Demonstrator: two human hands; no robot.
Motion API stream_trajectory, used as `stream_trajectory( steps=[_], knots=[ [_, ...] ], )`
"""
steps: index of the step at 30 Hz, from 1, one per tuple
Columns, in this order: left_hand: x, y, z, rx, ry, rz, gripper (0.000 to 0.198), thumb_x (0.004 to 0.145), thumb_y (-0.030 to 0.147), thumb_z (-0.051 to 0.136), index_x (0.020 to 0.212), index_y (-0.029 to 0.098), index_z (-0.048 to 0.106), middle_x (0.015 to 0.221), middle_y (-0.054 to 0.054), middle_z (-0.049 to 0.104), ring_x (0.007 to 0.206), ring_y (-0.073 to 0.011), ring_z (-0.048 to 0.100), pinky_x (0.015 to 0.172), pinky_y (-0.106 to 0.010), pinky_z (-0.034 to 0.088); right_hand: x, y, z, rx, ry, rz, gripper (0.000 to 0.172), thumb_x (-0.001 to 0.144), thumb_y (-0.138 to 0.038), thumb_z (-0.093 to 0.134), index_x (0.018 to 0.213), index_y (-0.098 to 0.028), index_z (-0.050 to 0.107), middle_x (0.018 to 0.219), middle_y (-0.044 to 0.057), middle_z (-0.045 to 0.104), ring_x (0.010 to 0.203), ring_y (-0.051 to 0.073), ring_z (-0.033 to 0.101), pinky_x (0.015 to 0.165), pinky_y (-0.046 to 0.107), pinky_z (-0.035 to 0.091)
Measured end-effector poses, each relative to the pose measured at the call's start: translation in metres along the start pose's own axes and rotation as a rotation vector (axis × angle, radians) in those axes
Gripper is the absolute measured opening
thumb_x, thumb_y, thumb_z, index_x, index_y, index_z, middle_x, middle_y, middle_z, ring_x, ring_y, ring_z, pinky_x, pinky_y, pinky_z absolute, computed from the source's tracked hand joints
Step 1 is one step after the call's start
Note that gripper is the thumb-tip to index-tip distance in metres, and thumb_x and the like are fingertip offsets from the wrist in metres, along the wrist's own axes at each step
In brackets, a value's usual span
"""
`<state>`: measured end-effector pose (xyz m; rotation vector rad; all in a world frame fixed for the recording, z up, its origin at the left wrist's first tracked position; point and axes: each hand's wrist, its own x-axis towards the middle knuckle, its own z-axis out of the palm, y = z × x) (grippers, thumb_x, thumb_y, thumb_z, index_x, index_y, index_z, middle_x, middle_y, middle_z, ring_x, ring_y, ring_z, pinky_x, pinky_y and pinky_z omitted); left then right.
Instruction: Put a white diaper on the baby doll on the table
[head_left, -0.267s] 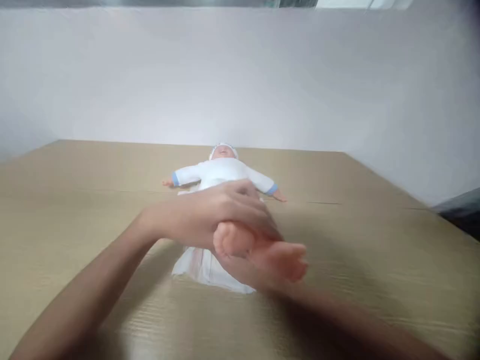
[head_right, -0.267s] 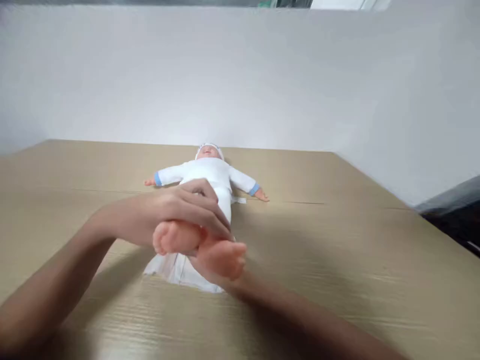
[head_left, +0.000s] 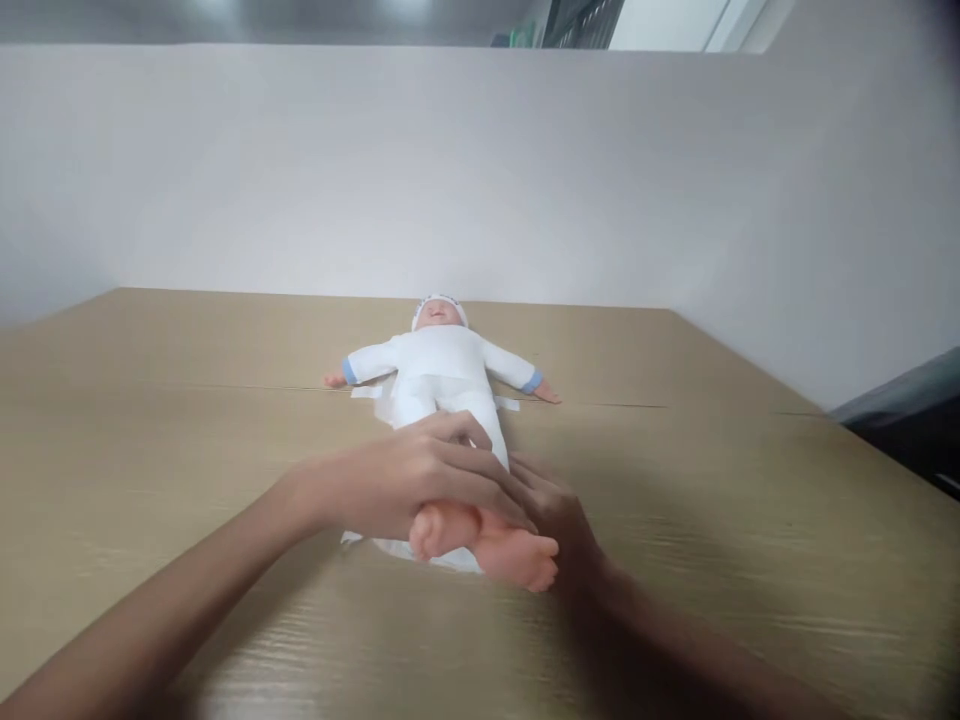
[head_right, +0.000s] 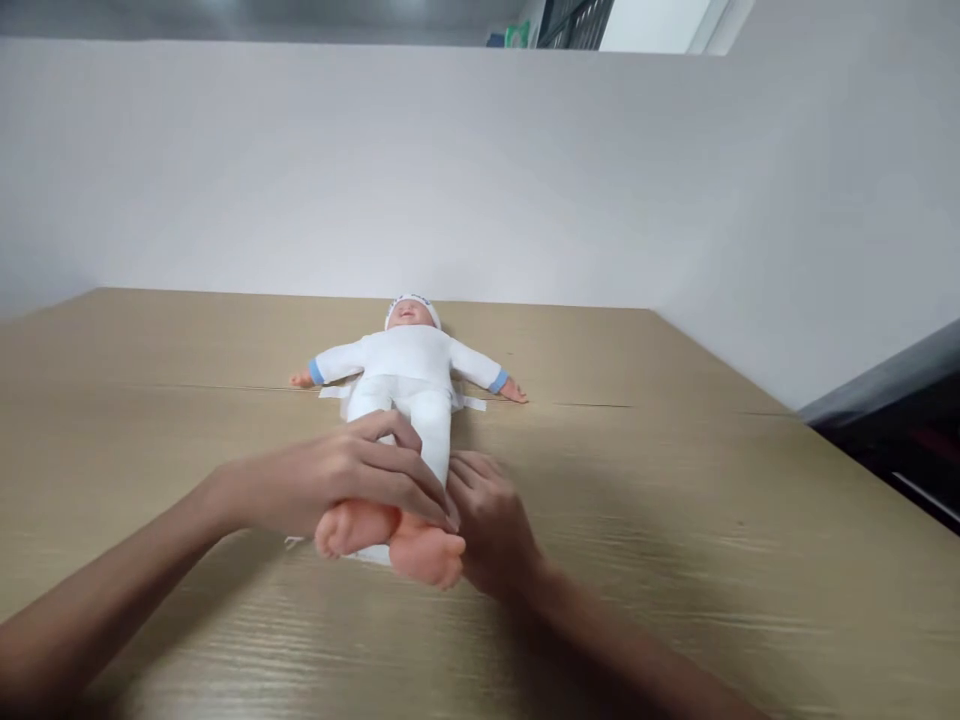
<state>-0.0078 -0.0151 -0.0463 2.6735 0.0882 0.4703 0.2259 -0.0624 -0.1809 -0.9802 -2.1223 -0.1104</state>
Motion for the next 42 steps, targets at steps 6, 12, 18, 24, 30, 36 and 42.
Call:
stream_trajectory(
  steps=[6,12,18,24,30,36,42],
  knots=[
    [-0.025,-0.001,0.021,0.089,0.122,0.099,0.028,0.11,0.023,0.061,0.136,0.021,0.069,0.138,-0.011,0.078,0.128,-0.0286,0.068,0.11,-0.044,0.056,0.006,-0.002,-0.022,0.118,0.173,-0.14,0.048,0.11,-0.041,0.062,0.151,-0.021,0.05,0.155,0.019,0.062,0.144,0.034,0.059,0.119,0.056,0.051],
    [-0.077,-0.015,0.029,0.214,0.182,0.108,0.035,0.105,0.018,0.062,0.14,0.019,0.071,0.135,-0.014,0.079,0.134,-0.0317,0.069,0.111,-0.048,0.061,0.002,0.021,-0.033,0.152,0.017,-0.355,0.051,0.12,-0.044,0.027,0.143,-0.019,0.064,0.134,0.014,0.076,0.14,0.025,0.065,0.125,0.048,0.048],
    [-0.13,-0.045,0.045,0.336,0.208,0.047,0.046,0.1,0.018,0.064,0.146,0.025,0.068,0.139,-0.012,0.078,0.147,-0.0313,0.063,0.126,-0.056,0.053,-0.01,0.046,-0.051,0.114,-0.17,-0.409,0.028,0.112,-0.024,0.053,0.133,-0.02,0.071,0.14,0.012,0.074,0.143,0.025,0.063,0.122,0.045,0.052],
    [-0.142,-0.052,0.049,0.333,0.129,0.048,0.044,0.101,0.03,0.07,0.144,0.022,0.069,0.142,-0.014,0.076,0.151,-0.0322,0.059,0.134,-0.058,0.045,-0.014,0.058,-0.053,0.111,-0.273,-0.461,0.028,0.113,-0.021,0.051,0.133,-0.017,0.072,0.146,0.015,0.072,0.149,0.027,0.058,0.124,0.048,0.049],
    [-0.138,-0.045,0.047,0.393,0.138,0.041,0.04,0.099,0.025,0.066,0.139,0.024,0.069,0.135,-0.011,0.08,0.149,-0.0297,0.062,0.134,-0.056,0.045,-0.014,0.058,-0.05,0.068,-0.286,-0.501,0.03,0.113,-0.022,0.056,0.138,-0.018,0.072,0.148,0.013,0.072,0.148,0.026,0.06,0.127,0.047,0.048],
    [-0.138,-0.045,0.047,0.405,0.109,0.055,0.04,0.104,0.031,0.06,0.143,0.021,0.067,0.139,-0.013,0.078,0.153,-0.0298,0.058,0.136,-0.055,0.042,-0.011,0.057,-0.052,0.09,-0.342,-0.467,0.035,0.113,-0.018,0.055,0.145,-0.019,0.069,0.149,0.01,0.073,0.148,0.023,0.06,0.126,0.043,0.049],
    [-0.137,-0.046,0.046,0.354,0.074,0.032,0.053,0.108,0.041,0.058,0.16,0.027,0.056,0.147,-0.012,0.074,0.152,-0.0297,0.059,0.134,-0.055,0.044,-0.005,0.035,-0.062,0.112,-0.448,-0.288,0.039,0.111,-0.024,0.05,0.147,-0.027,0.066,0.148,0.008,0.071,0.144,0.026,0.062,0.128,0.055,0.044]
  ],
)
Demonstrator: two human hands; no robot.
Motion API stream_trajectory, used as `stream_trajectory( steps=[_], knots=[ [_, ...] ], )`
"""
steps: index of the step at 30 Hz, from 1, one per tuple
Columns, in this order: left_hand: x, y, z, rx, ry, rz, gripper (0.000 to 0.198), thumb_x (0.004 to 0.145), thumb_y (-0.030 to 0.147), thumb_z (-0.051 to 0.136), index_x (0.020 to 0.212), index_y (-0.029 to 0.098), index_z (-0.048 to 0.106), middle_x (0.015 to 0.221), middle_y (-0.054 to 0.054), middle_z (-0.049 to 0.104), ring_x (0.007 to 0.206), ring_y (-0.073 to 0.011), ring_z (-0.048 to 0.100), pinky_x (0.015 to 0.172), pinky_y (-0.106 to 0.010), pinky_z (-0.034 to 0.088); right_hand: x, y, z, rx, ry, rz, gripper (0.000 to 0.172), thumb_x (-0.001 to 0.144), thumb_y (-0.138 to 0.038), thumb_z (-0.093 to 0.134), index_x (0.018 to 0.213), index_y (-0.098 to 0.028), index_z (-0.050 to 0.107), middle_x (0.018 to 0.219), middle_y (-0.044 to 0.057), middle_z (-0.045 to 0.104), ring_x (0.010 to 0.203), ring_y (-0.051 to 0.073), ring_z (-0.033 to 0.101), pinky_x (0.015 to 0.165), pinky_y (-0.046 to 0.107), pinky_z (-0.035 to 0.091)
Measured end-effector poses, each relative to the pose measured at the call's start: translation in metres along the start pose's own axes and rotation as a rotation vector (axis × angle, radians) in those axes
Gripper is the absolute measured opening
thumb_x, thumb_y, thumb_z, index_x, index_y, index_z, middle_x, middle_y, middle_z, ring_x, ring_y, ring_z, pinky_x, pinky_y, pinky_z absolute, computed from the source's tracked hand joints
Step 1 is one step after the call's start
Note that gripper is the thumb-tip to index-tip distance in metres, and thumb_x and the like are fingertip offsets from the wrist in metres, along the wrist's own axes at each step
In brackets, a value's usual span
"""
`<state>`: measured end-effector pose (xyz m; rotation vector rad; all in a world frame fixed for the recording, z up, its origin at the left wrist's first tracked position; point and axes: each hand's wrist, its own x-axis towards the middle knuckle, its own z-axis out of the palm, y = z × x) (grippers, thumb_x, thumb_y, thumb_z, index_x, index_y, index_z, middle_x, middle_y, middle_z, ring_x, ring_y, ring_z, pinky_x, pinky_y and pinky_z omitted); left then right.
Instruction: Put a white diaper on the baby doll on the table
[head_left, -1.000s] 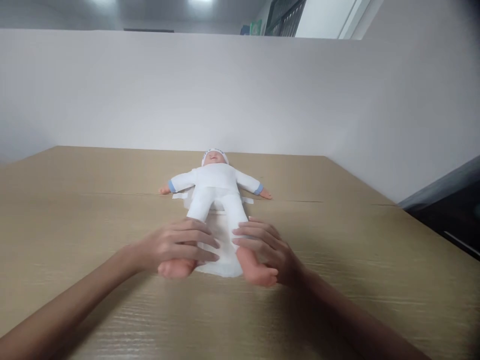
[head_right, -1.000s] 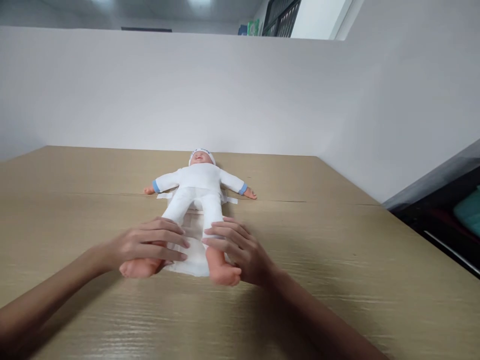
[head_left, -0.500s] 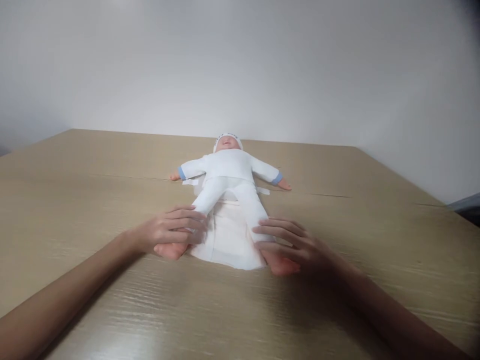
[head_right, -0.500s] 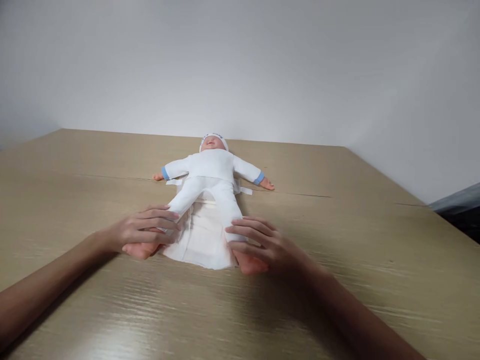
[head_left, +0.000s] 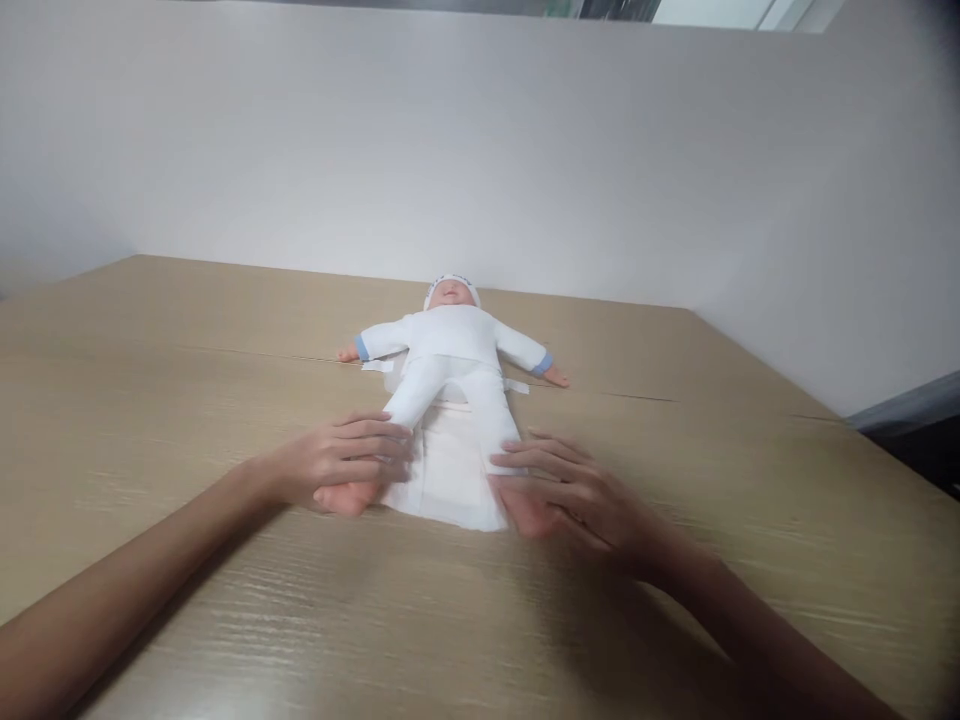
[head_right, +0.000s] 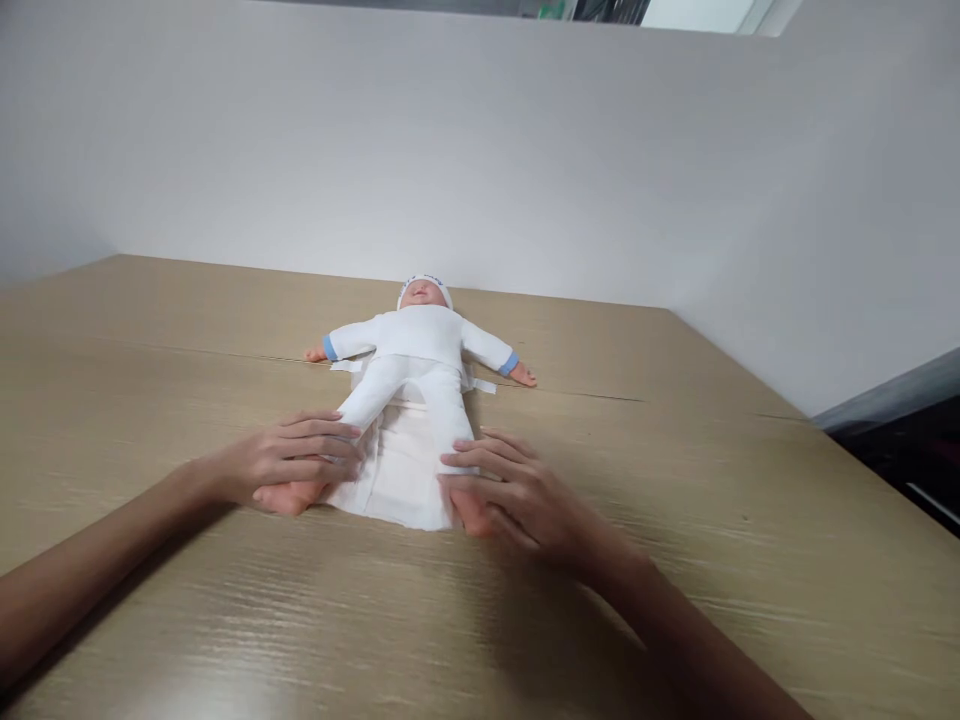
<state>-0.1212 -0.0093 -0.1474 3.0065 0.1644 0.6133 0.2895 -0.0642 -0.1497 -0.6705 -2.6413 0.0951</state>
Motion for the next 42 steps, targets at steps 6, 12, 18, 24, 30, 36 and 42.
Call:
stream_trajectory(
  steps=[6,12,18,24,30,36,42],
  knots=[
    [-0.001,0.0,0.001,-0.043,0.051,0.0,0.061,0.113,0.051,0.049,0.166,0.021,0.048,0.15,-0.016,0.072,0.152,-0.0312,0.059,0.133,-0.055,0.043,0.02,-0.041,0.026,-0.281,0.122,0.126,0.058,0.091,-0.031,0.074,0.146,-0.016,0.063,0.127,0.017,0.074,0.125,0.038,0.068,0.122,0.064,0.047],
    [-0.002,0.002,0.006,-0.057,0.093,-0.072,0.052,0.106,0.05,0.063,0.146,0.016,0.061,0.162,-0.023,0.059,0.163,-0.0405,0.042,0.126,-0.061,0.051,0.031,-0.046,0.046,-0.442,0.166,0.192,0.045,0.073,0.002,0.063,0.112,-0.019,0.071,0.114,0.014,0.076,0.118,0.036,0.069,0.107,0.049,0.058],
    [0.002,0.015,0.004,-0.137,0.156,-0.139,0.045,0.093,0.024,0.073,0.137,0.019,0.063,0.155,-0.021,0.063,0.161,-0.0409,0.042,0.122,-0.064,0.054,0.031,-0.044,0.038,-0.334,0.302,0.323,0.041,0.085,0.0,0.055,0.117,-0.024,0.065,0.096,0.006,0.076,0.085,0.026,0.069,0.069,0.034,0.052],
    [0.005,0.048,0.007,-0.172,0.206,-0.141,0.04,0.09,0.02,0.072,0.129,0.021,0.066,0.148,-0.02,0.066,0.158,-0.0423,0.046,0.119,-0.065,0.056,0.037,-0.044,0.026,-0.215,0.46,0.333,0.015,0.105,-0.021,0.053,0.116,-0.024,0.062,0.097,0.007,0.076,0.086,0.027,0.072,0.073,0.036,0.053],
    [-0.003,0.079,0.009,-0.174,0.184,-0.118,0.032,0.099,0.032,0.066,0.129,0.021,0.063,0.147,-0.023,0.065,0.158,-0.0437,0.047,0.12,-0.065,0.054,0.068,-0.024,0.009,0.094,0.548,0.369,0.022,0.112,-0.027,0.046,0.126,-0.024,0.063,0.117,0.008,0.079,0.111,0.026,0.074,0.1,0.041,0.056],
    [-0.003,0.094,0.005,-0.166,0.08,-0.123,0.04,0.106,0.05,0.063,0.126,0.016,0.064,0.149,-0.025,0.065,0.163,-0.0436,0.039,0.126,-0.06,0.05,0.085,-0.005,0.003,0.178,0.476,0.668,0.028,0.109,-0.049,0.049,0.093,-0.026,0.053,0.062,-0.007,0.05,0.056,0.018,0.052,0.06,0.031,0.038],
    [-0.005,0.092,0.01,-0.116,-0.031,-0.136,0.038,0.108,0.034,0.062,0.143,0.019,0.063,0.157,-0.02,0.063,0.164,-0.0384,0.04,0.131,-0.056,0.046,0.083,0.004,0.002,0.232,0.447,0.714,0.036,0.106,-0.058,0.052,0.101,-0.024,0.062,0.07,-0.002,0.064,0.065,0.02,0.059,0.066,0.033,0.043]
  ],
)
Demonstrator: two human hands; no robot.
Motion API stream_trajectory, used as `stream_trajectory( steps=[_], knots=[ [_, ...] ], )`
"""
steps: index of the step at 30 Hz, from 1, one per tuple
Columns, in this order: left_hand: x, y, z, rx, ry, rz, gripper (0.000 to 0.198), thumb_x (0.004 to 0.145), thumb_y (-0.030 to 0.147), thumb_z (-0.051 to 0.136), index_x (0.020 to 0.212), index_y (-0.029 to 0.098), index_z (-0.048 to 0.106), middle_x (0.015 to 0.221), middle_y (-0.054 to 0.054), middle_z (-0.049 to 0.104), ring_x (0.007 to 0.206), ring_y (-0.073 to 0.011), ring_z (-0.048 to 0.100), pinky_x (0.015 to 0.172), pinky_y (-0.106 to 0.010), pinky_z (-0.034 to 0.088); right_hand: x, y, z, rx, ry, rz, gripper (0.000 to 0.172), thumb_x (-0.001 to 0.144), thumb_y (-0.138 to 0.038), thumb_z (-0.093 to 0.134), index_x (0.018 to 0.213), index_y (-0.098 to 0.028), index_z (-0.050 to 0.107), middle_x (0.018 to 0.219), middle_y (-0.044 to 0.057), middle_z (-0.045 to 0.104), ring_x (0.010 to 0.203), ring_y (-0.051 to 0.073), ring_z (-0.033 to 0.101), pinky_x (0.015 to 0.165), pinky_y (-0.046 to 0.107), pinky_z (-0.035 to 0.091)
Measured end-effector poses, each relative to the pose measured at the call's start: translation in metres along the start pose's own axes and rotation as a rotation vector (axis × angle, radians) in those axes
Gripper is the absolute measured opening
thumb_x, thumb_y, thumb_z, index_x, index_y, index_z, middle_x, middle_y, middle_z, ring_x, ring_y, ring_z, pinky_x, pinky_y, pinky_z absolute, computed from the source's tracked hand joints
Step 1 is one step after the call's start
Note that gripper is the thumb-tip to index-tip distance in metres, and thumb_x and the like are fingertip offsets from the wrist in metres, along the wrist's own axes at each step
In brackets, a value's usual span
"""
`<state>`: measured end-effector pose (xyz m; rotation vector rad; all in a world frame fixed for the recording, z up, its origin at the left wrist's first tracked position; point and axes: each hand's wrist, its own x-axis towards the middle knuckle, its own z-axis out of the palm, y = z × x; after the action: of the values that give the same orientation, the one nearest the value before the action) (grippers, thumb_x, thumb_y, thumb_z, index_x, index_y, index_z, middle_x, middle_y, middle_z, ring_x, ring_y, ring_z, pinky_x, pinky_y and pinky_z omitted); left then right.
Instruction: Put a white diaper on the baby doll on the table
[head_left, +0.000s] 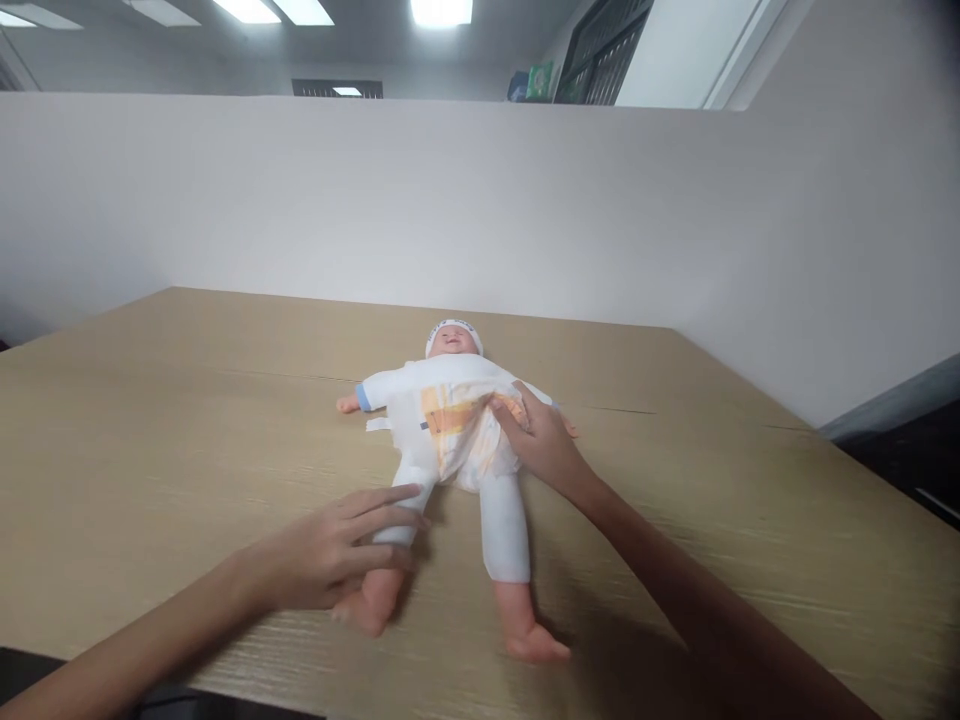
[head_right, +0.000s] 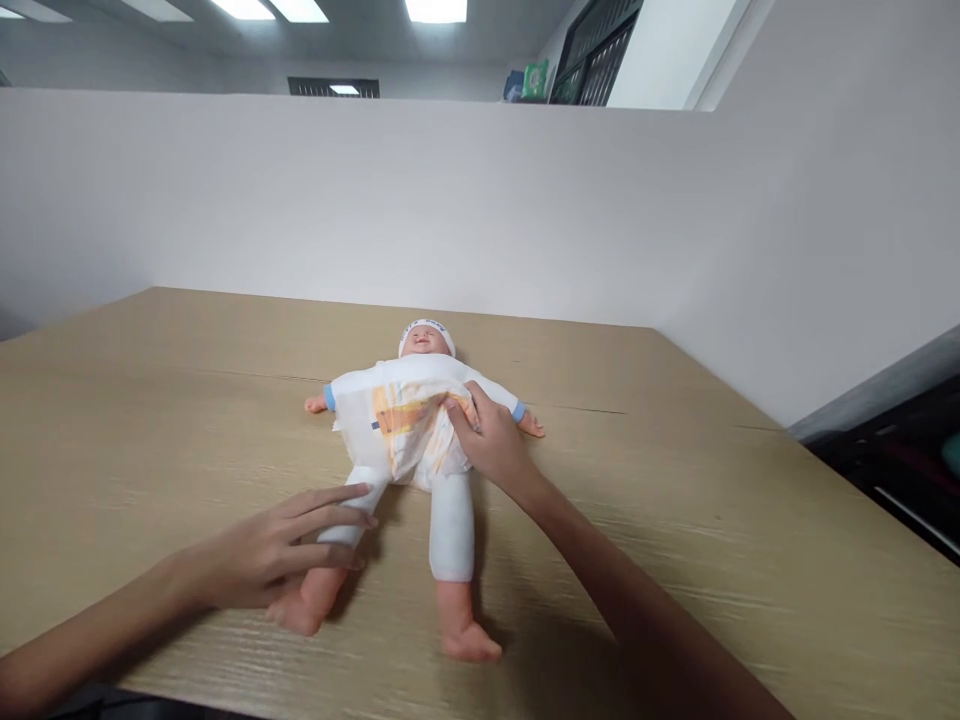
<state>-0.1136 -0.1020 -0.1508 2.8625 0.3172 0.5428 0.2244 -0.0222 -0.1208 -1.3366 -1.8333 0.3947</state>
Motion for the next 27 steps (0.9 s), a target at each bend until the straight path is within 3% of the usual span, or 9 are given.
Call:
stream_trajectory(
  steps=[6,9,11,14,16,18,20,25,27],
  knots=[
    [0.009,0.005,-0.017,-0.071,-0.086,-0.049,0.047,0.104,0.016,0.06,0.149,0.024,0.063,0.164,-0.012,0.059,0.167,-0.0339,0.036,0.134,-0.051,0.043,0.005,0.003,-0.008,0.112,-0.129,0.052,0.045,0.106,-0.062,0.055,0.115,-0.021,0.072,0.096,0.005,0.08,0.088,0.026,0.071,0.075,0.034,0.052],
    [0.015,0.008,-0.028,-0.273,-0.104,-0.12,0.039,0.109,0.022,0.055,0.147,0.025,0.063,0.161,-0.012,0.062,0.162,-0.0322,0.044,0.132,-0.049,0.046,0.006,0.005,-0.01,0.184,-0.147,0.064,0.044,0.106,-0.061,0.058,0.116,-0.021,0.073,0.102,0.005,0.082,0.094,0.026,0.074,0.08,0.035,0.055],
    [0.02,0.007,-0.027,-0.434,0.013,-0.24,0.029,0.112,0.03,0.052,0.137,0.025,0.065,0.149,-0.012,0.068,0.148,-0.0295,0.058,0.124,-0.045,0.052,0.006,0.007,-0.01,0.233,-0.157,0.052,0.044,0.106,-0.06,0.06,0.119,-0.021,0.074,0.108,0.006,0.082,0.099,0.027,0.075,0.086,0.036,0.058],
    [0.034,0.001,-0.014,-0.498,0.329,-0.489,0.02,0.111,0.038,0.059,0.125,0.026,0.063,0.135,-0.009,0.069,0.13,-0.0257,0.064,0.115,-0.042,0.054,0.008,0.01,-0.011,0.29,-0.188,0.046,0.045,0.105,-0.06,0.063,0.121,-0.02,0.075,0.112,0.007,0.082,0.107,0.028,0.076,0.092,0.038,0.06],
    [0.048,-0.01,-0.004,-0.434,0.501,-0.648,0.032,0.106,0.046,0.068,0.128,0.026,0.059,0.135,-0.009,0.066,0.129,-0.0272,0.062,0.116,-0.046,0.051,0.009,0.013,-0.011,0.322,-0.202,0.058,0.044,0.104,-0.06,0.065,0.12,-0.02,0.075,0.113,0.008,0.083,0.109,0.03,0.077,0.095,0.04,0.061],
    [0.064,-0.024,0.002,-0.399,0.572,-0.772,0.048,0.101,0.055,0.074,0.136,0.027,0.056,0.142,-0.01,0.061,0.131,-0.0296,0.059,0.116,-0.051,0.049,0.009,0.014,-0.012,0.35,-0.208,0.072,0.045,0.103,-0.06,0.066,0.122,-0.021,0.076,0.115,0.009,0.083,0.109,0.03,0.077,0.096,0.041,0.062],
    [0.078,-0.04,0.002,-0.402,0.554,-0.79,0.055,0.097,0.06,0.078,0.137,0.027,0.06,0.148,-0.011,0.058,0.136,-0.0318,0.056,0.119,-0.055,0.047,0.009,0.015,-0.012,0.362,-0.206,0.087,0.047,0.103,-0.062,0.067,0.123,-0.021,0.076,0.117,0.01,0.083,0.109,0.031,0.078,0.096,0.042,0.063],
    [0.092,-0.069,-0.011,-0.468,0.419,-0.637,0.047,0.098,0.06,0.076,0.135,0.031,0.074,0.162,-0.009,0.054,0.156,-0.0385,0.039,0.133,-0.063,0.028,0.009,0.019,-0.011,0.364,-0.215,0.102,0.051,0.1,-0.067,0.069,0.12,-0.02,0.078,0.118,0.009,0.083,0.112,0.032,0.077,0.098,0.042,0.062],
    [0.094,-0.075,-0.016,-0.597,0.405,-0.629,0.048,0.1,0.06,0.073,0.137,0.03,0.074,0.158,-0.009,0.06,0.153,-0.0394,0.045,0.131,-0.059,0.035,0.01,0.023,-0.01,0.368,-0.212,0.117,0.053,0.097,-0.068,0.072,0.121,-0.021,0.078,0.119,0.008,0.083,0.116,0.033,0.075,0.101,0.042,0.061]
  ],
)
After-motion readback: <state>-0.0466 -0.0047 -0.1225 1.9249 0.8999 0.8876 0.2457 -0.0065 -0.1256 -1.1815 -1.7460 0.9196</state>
